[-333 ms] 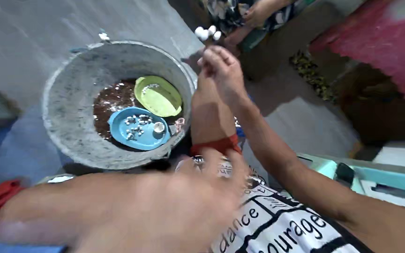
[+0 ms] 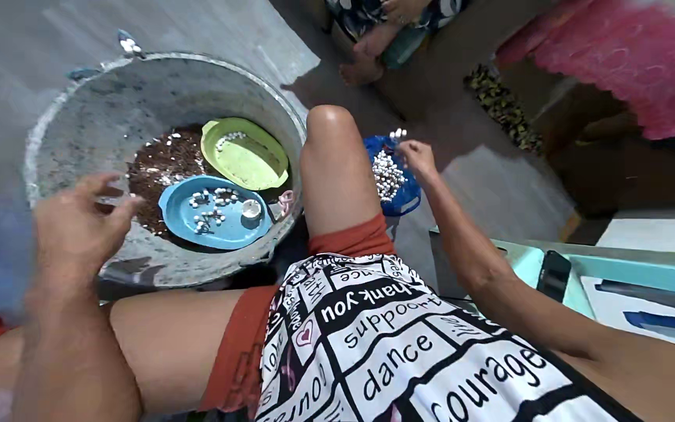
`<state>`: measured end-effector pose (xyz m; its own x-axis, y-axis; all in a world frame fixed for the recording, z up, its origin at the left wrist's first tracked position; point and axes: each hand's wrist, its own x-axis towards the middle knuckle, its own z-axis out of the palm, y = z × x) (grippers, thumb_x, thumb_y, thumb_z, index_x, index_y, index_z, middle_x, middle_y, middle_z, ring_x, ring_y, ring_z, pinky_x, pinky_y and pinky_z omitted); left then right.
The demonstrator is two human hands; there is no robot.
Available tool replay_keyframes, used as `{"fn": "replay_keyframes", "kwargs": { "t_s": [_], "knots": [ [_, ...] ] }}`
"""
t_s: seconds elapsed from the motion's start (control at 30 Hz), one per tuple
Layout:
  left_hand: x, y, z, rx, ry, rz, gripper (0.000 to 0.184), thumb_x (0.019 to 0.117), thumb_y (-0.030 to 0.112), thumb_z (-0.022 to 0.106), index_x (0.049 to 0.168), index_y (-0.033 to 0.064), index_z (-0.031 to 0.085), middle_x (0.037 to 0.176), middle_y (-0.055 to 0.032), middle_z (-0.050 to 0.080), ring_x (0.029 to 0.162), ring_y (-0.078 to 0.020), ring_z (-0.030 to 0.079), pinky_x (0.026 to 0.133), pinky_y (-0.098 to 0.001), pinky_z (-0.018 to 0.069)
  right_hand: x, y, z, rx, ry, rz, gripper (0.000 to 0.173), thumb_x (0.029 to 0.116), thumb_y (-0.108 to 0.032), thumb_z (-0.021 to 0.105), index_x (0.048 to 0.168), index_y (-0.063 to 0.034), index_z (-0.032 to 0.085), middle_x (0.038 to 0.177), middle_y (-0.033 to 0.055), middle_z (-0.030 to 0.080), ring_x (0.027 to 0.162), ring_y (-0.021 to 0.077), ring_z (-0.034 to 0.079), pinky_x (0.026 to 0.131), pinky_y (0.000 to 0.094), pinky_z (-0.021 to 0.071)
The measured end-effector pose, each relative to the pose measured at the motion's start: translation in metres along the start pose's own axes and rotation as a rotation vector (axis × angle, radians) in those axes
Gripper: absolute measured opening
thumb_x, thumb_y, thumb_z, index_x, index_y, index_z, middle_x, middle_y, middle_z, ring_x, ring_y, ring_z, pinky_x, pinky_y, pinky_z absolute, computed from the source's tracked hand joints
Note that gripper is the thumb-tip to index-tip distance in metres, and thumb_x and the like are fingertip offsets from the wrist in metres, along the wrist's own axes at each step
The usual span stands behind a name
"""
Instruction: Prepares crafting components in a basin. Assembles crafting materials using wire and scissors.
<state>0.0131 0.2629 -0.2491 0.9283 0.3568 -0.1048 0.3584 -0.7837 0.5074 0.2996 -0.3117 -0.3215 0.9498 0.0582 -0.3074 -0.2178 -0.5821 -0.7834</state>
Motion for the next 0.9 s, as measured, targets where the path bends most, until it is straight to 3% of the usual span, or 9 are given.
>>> {"fn": "replay_keyframes", "kwargs": {
  "t_s": [0.07, 0.2, 0.33, 0.43, 0.57, 0.67, 0.77, 0.83, 0.9],
  "knots": [
    [-0.004, 0.007, 0.01, -0.036, -0.01, -0.038, 0.048, 0.0976, 0.03, 0.07, 0.138, 0.0068, 0.06, 0.117, -0.0279, 0.068, 0.091, -0.0476, 0.069, 0.081, -0.0722, 0.052, -0.009, 0.039, 0.007, 0.004, 0.003, 0.125, 0.034, 0.1061, -0.028, 0.056, 0.122, -0.0013, 0.069, 0.11, 0.0172, 0.072, 0.094, 0.0261, 0.07, 0.084, 0.0479, 0.0583],
    [-0.005, 0.032, 0.002, -0.119, 0.011, -0.011, 0.046, 0.0983, 0.032, 0.069, 0.137, 0.0091, 0.059, 0.12, -0.0208, 0.068, 0.098, -0.0385, 0.07, 0.085, -0.0629, 0.0558, -0.018, 0.081, 0.026, -0.072, -0.015, 0.289, 0.036, 0.104, -0.034, 0.058, 0.118, -0.0037, 0.072, 0.109, 0.0173, 0.073, 0.096, 0.0301, 0.071, 0.087, 0.0538, 0.0578],
    [-0.009, 0.041, -0.004, -0.232, 0.056, -0.086, 0.032, 0.1007, 0.02, 0.065, 0.128, 0.0031, 0.062, 0.107, -0.0196, 0.07, 0.084, -0.0286, 0.072, 0.079, -0.0547, 0.0611, -0.013, 0.068, 0.025, -0.158, 0.073, 0.269, 0.04, 0.0989, -0.04, 0.067, 0.119, -0.0065, 0.073, 0.113, 0.0178, 0.072, 0.103, 0.0334, 0.07, 0.093, 0.0583, 0.0559],
    [-0.008, 0.076, -0.026, -0.344, 0.107, -0.119, 0.023, 0.1051, 0.016, 0.058, 0.115, -0.0025, 0.066, 0.092, -0.0129, 0.069, 0.068, -0.0136, 0.067, 0.068, -0.0373, 0.0614, 0.005, 0.007, 0.024, -0.042, 0.141, 0.049, 0.034, 0.0999, -0.029, 0.067, 0.119, -0.0019, 0.071, 0.112, 0.0173, 0.072, 0.099, 0.0287, 0.071, 0.09, 0.0509, 0.0584],
    [0.01, 0.088, -0.051, -0.367, 0.119, -0.181, 0.026, 0.1081, 0.022, 0.051, 0.115, 0.0002, 0.064, 0.087, -0.0118, 0.064, 0.061, -0.0158, 0.062, 0.059, -0.0387, 0.0578, 0.021, -0.125, 0.053, 0.145, 0.061, -0.386, 0.031, 0.1047, -0.022, 0.05, 0.111, 0.0048, 0.066, 0.091, 0.0099, 0.067, 0.076, 0.0151, 0.064, 0.074, 0.0363, 0.0583],
    [0.034, 0.082, -0.052, -0.494, 0.174, -0.185, 0.025, 0.1078, 0.021, 0.046, 0.111, 0.0015, 0.062, 0.079, -0.0072, 0.057, 0.058, -0.0147, 0.057, 0.057, -0.0379, 0.0557, 0.003, -0.223, 0.105, 0.199, -0.035, -0.75, 0.04, 0.1057, -0.016, 0.033, 0.085, -0.0004, 0.062, 0.073, 0.0023, 0.062, 0.068, 0.0111, 0.061, 0.071, 0.0346, 0.0549],
    [0.056, 0.07, -0.031, -0.763, 0.237, -0.279, 0.031, 0.1107, 0.023, 0.036, 0.094, 0.0057, 0.056, 0.066, 0.0009, 0.053, 0.05, -0.0126, 0.056, 0.052, -0.035, 0.057, -0.034, -0.291, 0.182, 0.243, -0.191, -1.005, 0.04, 0.1097, -0.017, 0.037, 0.079, -0.0038, 0.059, 0.067, 0.0009, 0.058, 0.063, 0.0108, 0.06, 0.064, 0.0343, 0.055],
    [0.065, 0.06, -0.008, -0.928, 0.249, -0.422, 0.034, 0.111, 0.026, 0.036, 0.097, 0.0046, 0.057, 0.07, -0.0015, 0.063, 0.058, -0.0152, 0.064, 0.059, -0.0359, 0.06, -0.063, -0.318, 0.227, 0.11, -0.322, -1.15, 0.029, 0.1078, -0.016, 0.047, 0.102, 0.0013, 0.07, 0.094, 0.0092, 0.069, 0.087, 0.0159, 0.067, 0.082, 0.0363, 0.0569],
    [0.07, 0.053, 0.014, -1.195, 0.235, -0.509, 0.029, 0.1103, 0.021, 0.039, 0.122, 0.0023, 0.057, 0.095, -0.0094, 0.072, 0.077, -0.0201, 0.072, 0.072, -0.0378, 0.0621, -0.083, -0.328, 0.271, -0.076, -0.453, -1.279, 0.036, 0.1059, -0.024, 0.054, 0.136, -0.0057, 0.064, 0.135, 0.0107, 0.063, 0.125, 0.0203, 0.061, 0.107, 0.0392, 0.0519]
  ]
}}
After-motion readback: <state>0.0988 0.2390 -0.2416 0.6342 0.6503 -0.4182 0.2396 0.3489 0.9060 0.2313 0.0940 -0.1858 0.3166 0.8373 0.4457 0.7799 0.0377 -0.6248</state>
